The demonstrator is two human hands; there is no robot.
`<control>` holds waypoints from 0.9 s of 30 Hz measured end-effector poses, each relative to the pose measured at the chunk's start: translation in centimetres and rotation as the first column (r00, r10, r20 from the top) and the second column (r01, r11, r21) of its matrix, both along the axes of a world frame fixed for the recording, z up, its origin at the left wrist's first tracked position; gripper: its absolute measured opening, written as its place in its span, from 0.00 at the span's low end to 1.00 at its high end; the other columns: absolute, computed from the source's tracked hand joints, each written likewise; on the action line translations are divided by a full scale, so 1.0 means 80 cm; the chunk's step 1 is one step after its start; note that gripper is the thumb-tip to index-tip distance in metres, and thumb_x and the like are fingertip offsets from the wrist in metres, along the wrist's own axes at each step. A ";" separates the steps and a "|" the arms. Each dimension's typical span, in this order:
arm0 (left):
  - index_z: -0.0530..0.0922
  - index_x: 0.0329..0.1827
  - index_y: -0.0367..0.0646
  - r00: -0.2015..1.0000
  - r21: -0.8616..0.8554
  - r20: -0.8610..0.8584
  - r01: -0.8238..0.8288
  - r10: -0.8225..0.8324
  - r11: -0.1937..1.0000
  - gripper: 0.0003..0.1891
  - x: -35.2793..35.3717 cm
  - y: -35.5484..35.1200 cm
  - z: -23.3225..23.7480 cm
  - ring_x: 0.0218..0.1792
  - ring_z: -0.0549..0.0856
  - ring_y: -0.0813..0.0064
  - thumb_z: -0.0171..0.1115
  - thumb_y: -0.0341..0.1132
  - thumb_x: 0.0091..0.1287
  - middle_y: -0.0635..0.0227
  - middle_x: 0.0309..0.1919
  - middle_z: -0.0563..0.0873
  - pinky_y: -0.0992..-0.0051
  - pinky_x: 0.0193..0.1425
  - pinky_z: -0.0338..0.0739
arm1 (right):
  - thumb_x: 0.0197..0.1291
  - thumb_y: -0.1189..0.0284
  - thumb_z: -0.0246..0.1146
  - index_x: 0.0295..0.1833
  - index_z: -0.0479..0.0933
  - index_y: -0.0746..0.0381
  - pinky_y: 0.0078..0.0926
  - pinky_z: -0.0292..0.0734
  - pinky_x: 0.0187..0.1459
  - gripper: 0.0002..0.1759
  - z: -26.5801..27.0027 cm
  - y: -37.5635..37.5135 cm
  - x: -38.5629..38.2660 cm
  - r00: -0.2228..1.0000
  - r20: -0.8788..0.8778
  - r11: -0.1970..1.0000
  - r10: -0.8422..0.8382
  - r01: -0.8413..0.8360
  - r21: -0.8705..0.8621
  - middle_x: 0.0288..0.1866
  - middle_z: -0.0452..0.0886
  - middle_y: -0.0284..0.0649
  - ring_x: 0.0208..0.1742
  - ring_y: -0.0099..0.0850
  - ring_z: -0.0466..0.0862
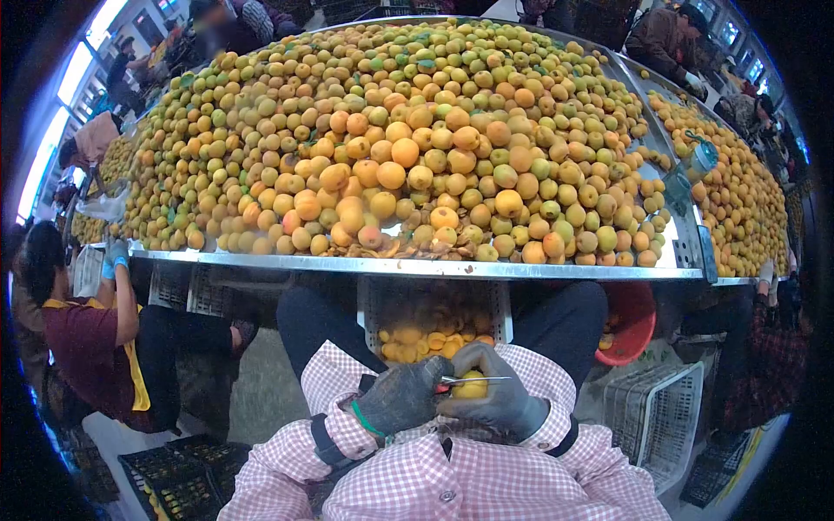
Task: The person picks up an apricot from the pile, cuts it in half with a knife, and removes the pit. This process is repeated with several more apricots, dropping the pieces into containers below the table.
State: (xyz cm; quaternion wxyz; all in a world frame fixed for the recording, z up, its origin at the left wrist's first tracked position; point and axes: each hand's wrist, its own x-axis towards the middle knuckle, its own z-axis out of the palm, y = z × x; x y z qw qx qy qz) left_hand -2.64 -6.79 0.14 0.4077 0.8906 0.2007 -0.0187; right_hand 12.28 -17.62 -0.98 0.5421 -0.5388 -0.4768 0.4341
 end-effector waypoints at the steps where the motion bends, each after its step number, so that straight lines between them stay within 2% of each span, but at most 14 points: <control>1: 0.71 0.45 0.42 1.000 -0.051 0.026 -0.004 0.005 0.999 0.23 0.000 0.000 -0.002 0.33 0.84 0.55 0.72 0.39 0.50 0.58 0.30 0.81 0.64 0.35 0.77 | 0.36 0.68 0.79 0.42 0.69 0.59 0.26 0.68 0.44 0.29 -0.003 0.001 0.002 0.998 0.062 0.999 0.014 -0.017 0.038 0.40 0.72 0.36 0.40 0.28 0.74; 3: 0.71 0.46 0.41 0.999 -0.102 0.053 -0.007 0.012 0.995 0.24 -0.003 -0.001 -0.010 0.33 0.83 0.56 0.73 0.38 0.50 0.59 0.30 0.81 0.65 0.35 0.77 | 0.37 0.65 0.79 0.43 0.69 0.59 0.25 0.69 0.43 0.30 -0.003 0.001 0.002 0.992 0.125 0.997 0.026 -0.036 0.075 0.40 0.72 0.36 0.41 0.29 0.75; 6: 0.69 0.49 0.39 1.000 -0.128 0.030 0.000 0.003 0.992 0.27 -0.008 -0.003 -0.038 0.35 0.83 0.57 0.73 0.39 0.51 0.58 0.31 0.81 0.65 0.36 0.77 | 0.36 0.64 0.79 0.41 0.72 0.60 0.26 0.70 0.45 0.27 0.003 0.006 -0.002 0.993 0.116 0.997 0.009 0.000 -0.078 0.40 0.73 0.37 0.42 0.30 0.75; 9: 0.68 0.49 0.40 0.959 -0.303 0.272 0.003 0.084 0.953 0.22 -0.005 0.001 -0.040 0.37 0.84 0.49 0.68 0.39 0.56 0.48 0.35 0.83 0.61 0.36 0.77 | 0.34 0.68 0.80 0.38 0.74 0.61 0.25 0.69 0.43 0.26 -0.005 0.009 -0.010 0.935 0.353 0.999 -0.029 0.043 -0.031 0.39 0.72 0.35 0.40 0.27 0.73; 11: 0.68 0.50 0.39 0.988 -0.191 0.138 -0.038 0.066 0.981 0.25 0.000 0.006 -0.025 0.39 0.83 0.47 0.69 0.40 0.55 0.46 0.36 0.83 0.60 0.38 0.78 | 0.34 0.70 0.79 0.38 0.76 0.62 0.24 0.70 0.43 0.23 -0.019 0.011 -0.011 0.969 0.139 0.970 -0.205 0.220 -0.105 0.37 0.73 0.35 0.39 0.26 0.74; 14: 0.68 0.50 0.35 0.996 -0.176 -0.081 -0.055 0.041 0.983 0.30 0.009 0.009 -0.025 0.38 0.83 0.55 0.72 0.44 0.53 0.53 0.38 0.79 0.66 0.37 0.78 | 0.42 0.61 0.76 0.36 0.78 0.62 0.26 0.71 0.48 0.20 -0.007 0.014 0.001 0.978 0.147 0.961 -0.145 0.175 -0.213 0.40 0.74 0.39 0.42 0.31 0.77; 17: 0.69 0.48 0.34 0.985 -0.283 0.051 -0.143 0.164 0.948 0.31 0.010 0.009 -0.004 0.38 0.83 0.55 0.73 0.46 0.51 0.53 0.36 0.79 0.66 0.36 0.77 | 0.42 0.62 0.75 0.36 0.78 0.63 0.26 0.72 0.47 0.20 0.001 0.015 0.011 0.979 0.048 0.948 -0.198 0.204 -0.245 0.40 0.75 0.39 0.43 0.29 0.77; 18: 0.66 0.50 0.37 0.993 -0.229 -0.005 -0.113 0.115 0.967 0.31 0.007 0.009 -0.020 0.39 0.82 0.70 0.73 0.43 0.51 0.57 0.37 0.80 0.67 0.42 0.76 | 0.43 0.63 0.75 0.36 0.77 0.63 0.25 0.72 0.47 0.19 -0.001 0.014 0.010 0.965 -0.052 0.936 -0.257 0.234 -0.263 0.42 0.75 0.39 0.44 0.27 0.77; 19: 0.66 0.50 0.37 0.995 -0.218 0.008 -0.099 0.104 0.971 0.31 0.003 0.004 -0.029 0.39 0.82 0.70 0.73 0.43 0.51 0.57 0.37 0.80 0.67 0.42 0.76 | 0.43 0.63 0.75 0.36 0.77 0.63 0.25 0.72 0.47 0.19 -0.002 0.015 0.010 0.963 -0.044 0.936 -0.267 0.248 -0.249 0.42 0.75 0.39 0.44 0.27 0.77; 21: 0.67 0.50 0.37 0.952 -0.284 0.186 -0.186 0.244 0.941 0.29 0.007 0.001 -0.025 0.38 0.83 0.65 0.71 0.44 0.53 0.55 0.36 0.81 0.66 0.41 0.77 | 0.43 0.65 0.75 0.38 0.77 0.63 0.25 0.72 0.48 0.20 -0.005 0.016 0.006 0.929 -0.193 0.931 -0.317 0.265 -0.251 0.44 0.75 0.39 0.45 0.27 0.76; 22: 0.66 0.50 0.37 0.964 -0.255 0.107 -0.212 0.245 0.944 0.27 0.009 0.003 -0.021 0.37 0.84 0.55 0.68 0.44 0.56 0.50 0.34 0.81 0.63 0.40 0.77 | 0.42 0.67 0.76 0.41 0.75 0.62 0.26 0.72 0.49 0.22 -0.009 0.015 -0.001 0.919 -0.238 0.943 -0.314 0.273 -0.192 0.45 0.74 0.39 0.45 0.29 0.76; 23: 0.66 0.50 0.37 0.964 -0.249 0.113 -0.206 0.240 0.946 0.27 0.009 0.004 -0.028 0.37 0.84 0.55 0.68 0.44 0.56 0.50 0.34 0.81 0.63 0.40 0.77 | 0.42 0.67 0.76 0.41 0.75 0.62 0.26 0.72 0.49 0.22 -0.004 0.016 0.000 0.919 -0.236 0.943 -0.317 0.278 -0.184 0.45 0.74 0.39 0.45 0.29 0.76; 25: 0.66 0.50 0.37 0.977 -0.343 0.095 -0.147 0.190 0.928 0.25 0.006 0.005 -0.050 0.37 0.83 0.46 0.65 0.44 0.58 0.46 0.32 0.82 0.59 0.38 0.77 | 0.40 0.67 0.77 0.43 0.74 0.61 0.28 0.71 0.50 0.24 0.008 0.013 -0.001 0.963 0.084 0.965 -0.254 0.259 -0.050 0.45 0.72 0.40 0.46 0.31 0.75; 27: 0.67 0.50 0.38 0.986 -0.262 -0.037 -0.164 0.160 0.951 0.24 0.004 0.001 -0.029 0.38 0.82 0.42 0.64 0.43 0.58 0.44 0.31 0.82 0.56 0.38 0.76 | 0.40 0.66 0.77 0.43 0.73 0.61 0.28 0.71 0.51 0.25 0.008 0.012 0.004 0.975 0.092 0.976 -0.203 0.209 -0.063 0.45 0.71 0.39 0.46 0.32 0.74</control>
